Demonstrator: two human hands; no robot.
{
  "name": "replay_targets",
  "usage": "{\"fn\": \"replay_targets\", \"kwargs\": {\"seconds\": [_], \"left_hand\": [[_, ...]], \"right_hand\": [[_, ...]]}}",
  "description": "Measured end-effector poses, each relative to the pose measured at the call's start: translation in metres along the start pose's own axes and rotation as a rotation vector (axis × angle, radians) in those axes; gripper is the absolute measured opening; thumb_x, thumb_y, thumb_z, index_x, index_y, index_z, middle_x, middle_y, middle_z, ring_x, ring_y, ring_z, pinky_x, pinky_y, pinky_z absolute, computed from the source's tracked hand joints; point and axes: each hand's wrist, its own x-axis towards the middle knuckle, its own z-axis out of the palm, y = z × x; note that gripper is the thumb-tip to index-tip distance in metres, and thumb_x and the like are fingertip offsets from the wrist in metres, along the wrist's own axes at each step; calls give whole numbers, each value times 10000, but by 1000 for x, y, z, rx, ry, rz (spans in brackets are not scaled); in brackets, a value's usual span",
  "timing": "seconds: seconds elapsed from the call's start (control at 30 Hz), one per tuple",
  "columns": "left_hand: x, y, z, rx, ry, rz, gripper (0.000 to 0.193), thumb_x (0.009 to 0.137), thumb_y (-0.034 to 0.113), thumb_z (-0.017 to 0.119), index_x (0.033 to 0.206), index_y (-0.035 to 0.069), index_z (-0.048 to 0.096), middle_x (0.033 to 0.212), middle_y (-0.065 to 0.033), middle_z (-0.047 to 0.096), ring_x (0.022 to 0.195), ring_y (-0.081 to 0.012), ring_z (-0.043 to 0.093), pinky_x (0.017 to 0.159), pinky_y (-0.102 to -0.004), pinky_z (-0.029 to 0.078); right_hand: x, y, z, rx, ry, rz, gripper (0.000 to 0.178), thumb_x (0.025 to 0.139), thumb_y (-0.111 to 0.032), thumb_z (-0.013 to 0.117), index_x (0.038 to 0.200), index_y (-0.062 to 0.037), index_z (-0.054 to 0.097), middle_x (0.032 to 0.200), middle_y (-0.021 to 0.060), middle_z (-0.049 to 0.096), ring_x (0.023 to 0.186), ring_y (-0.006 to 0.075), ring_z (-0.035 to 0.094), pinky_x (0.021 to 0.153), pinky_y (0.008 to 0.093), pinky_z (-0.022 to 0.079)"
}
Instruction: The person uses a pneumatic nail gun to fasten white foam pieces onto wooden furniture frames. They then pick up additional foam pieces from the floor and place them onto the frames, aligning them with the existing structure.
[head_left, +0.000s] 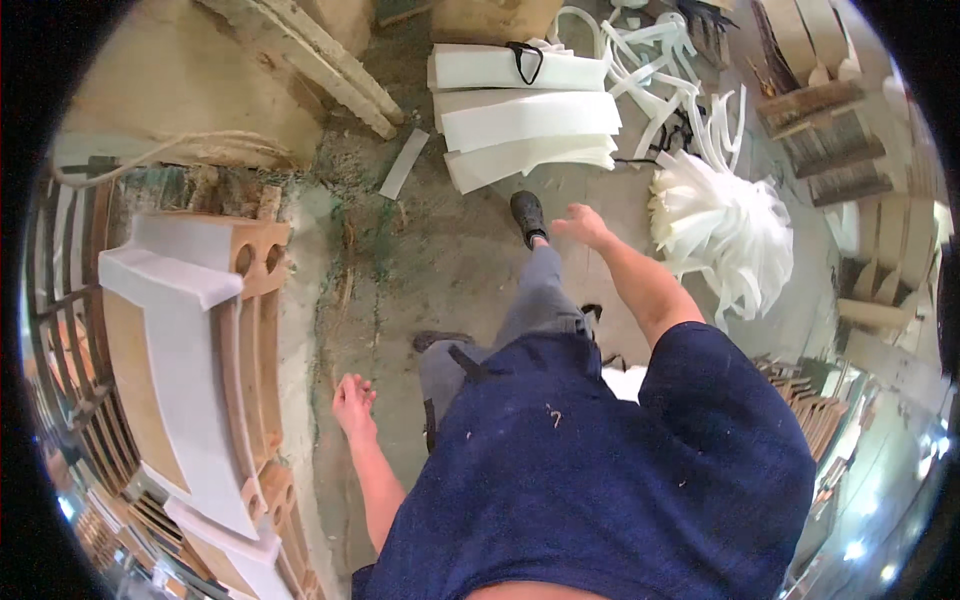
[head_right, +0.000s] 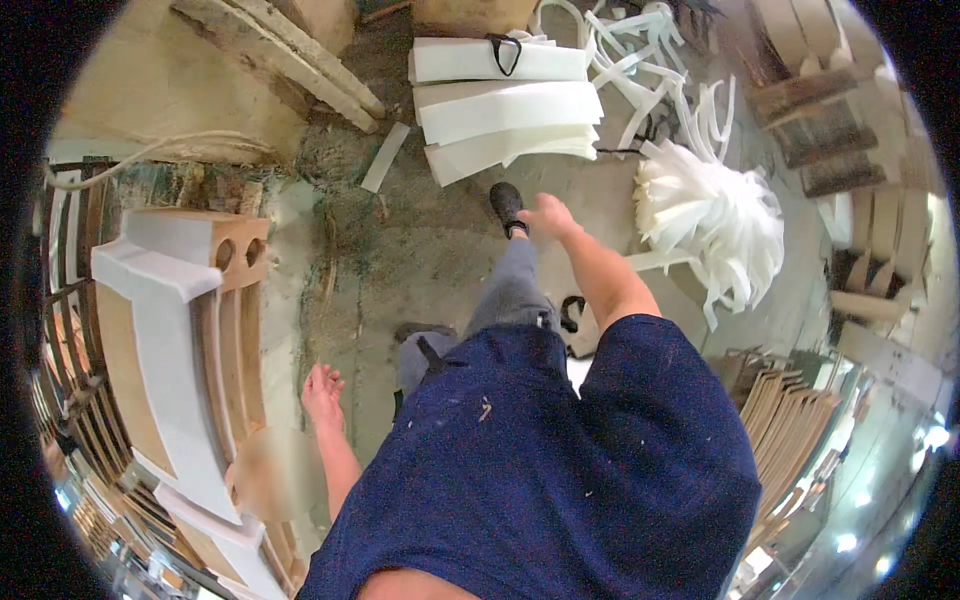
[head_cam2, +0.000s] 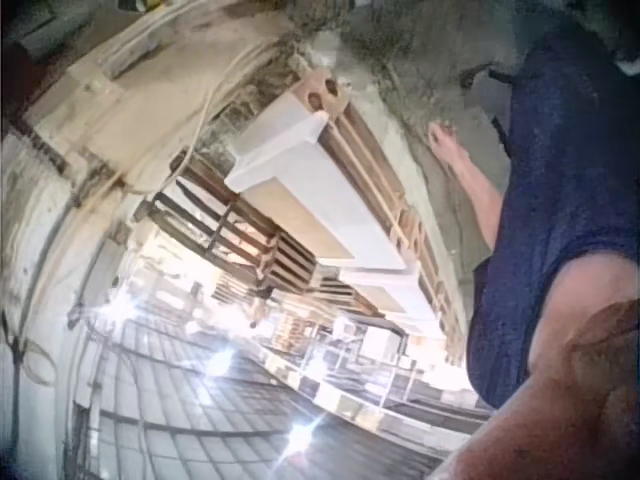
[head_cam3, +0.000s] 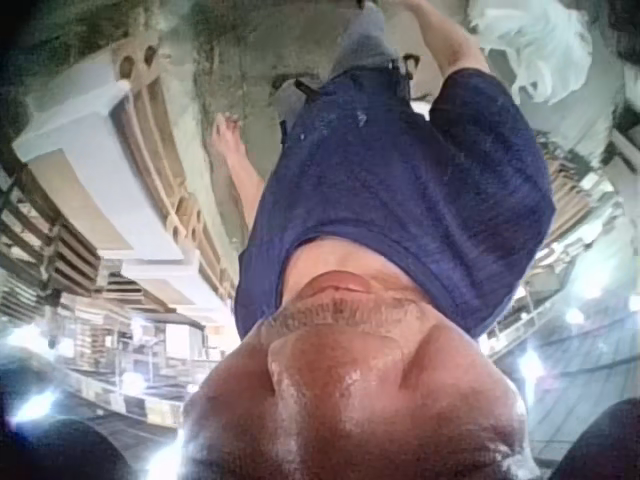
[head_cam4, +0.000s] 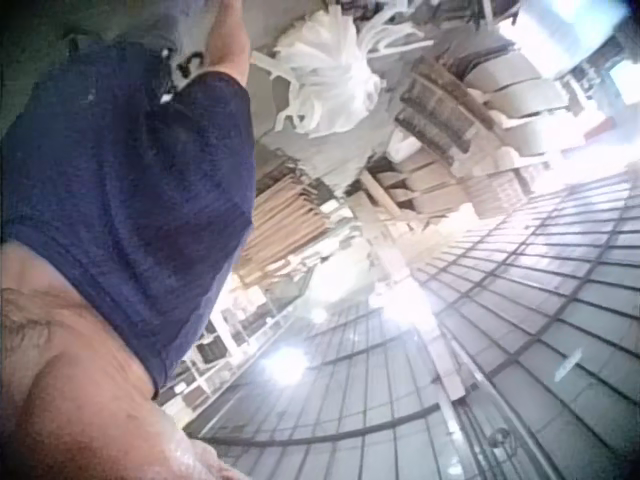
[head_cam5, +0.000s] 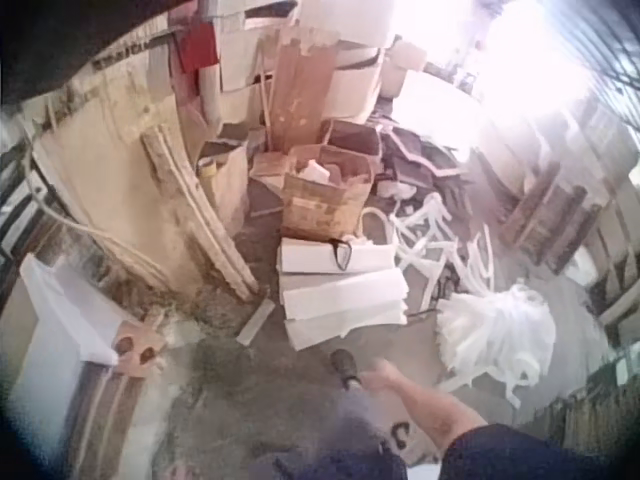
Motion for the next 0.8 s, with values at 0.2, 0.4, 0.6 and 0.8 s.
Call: {"fn": "replay_targets", "kwargs": {"seconds": [0.2, 0.4, 0.6, 0.8], "left_hand": [[-12, -67, 153, 309, 20, -114, 217, 936, 259, 576, 920, 44, 598, 789, -2, 579, 695, -107, 563, 595, -272, 475], [-58, -131, 224, 407, 112, -499, 235, 926, 217, 563, 1005, -2, 601, 840, -55, 608, 727, -142, 593, 582, -264, 500], [-40, -133, 316, 377, 256, -674, 369, 912, 235, 608, 1160, -34, 564, 988, -108, 629, 825, -198, 638, 671, -318, 547], [-11, -130, 366, 351, 151, -663, 411, 917, 300, 620, 1179, -12, 566, 994, -98, 628, 844, -201, 634, 694, -326, 541]], "right_hand": [[240, -19, -66, -283, -101, -172, 987, 665, -460, 775, 1441, -74, 303, 1402, 202, 422, 1277, 355, 430, 1059, 453, 364], [473, -30, -29, -433, -173, -280, 1061, 598, -431, 813, 1463, -163, 262, 1486, 178, 282, 1358, 385, 288, 1072, 557, 283], [585, -36, 26, -682, -315, -286, 1114, 596, -374, 835, 1487, -175, 197, 1515, 183, 204, 1403, 385, 175, 1098, 570, 216], [606, -15, 61, -711, -293, -452, 920, 569, -355, 824, 1340, -102, 389, 1376, 188, 376, 1344, 373, 291, 1102, 547, 226]]}}
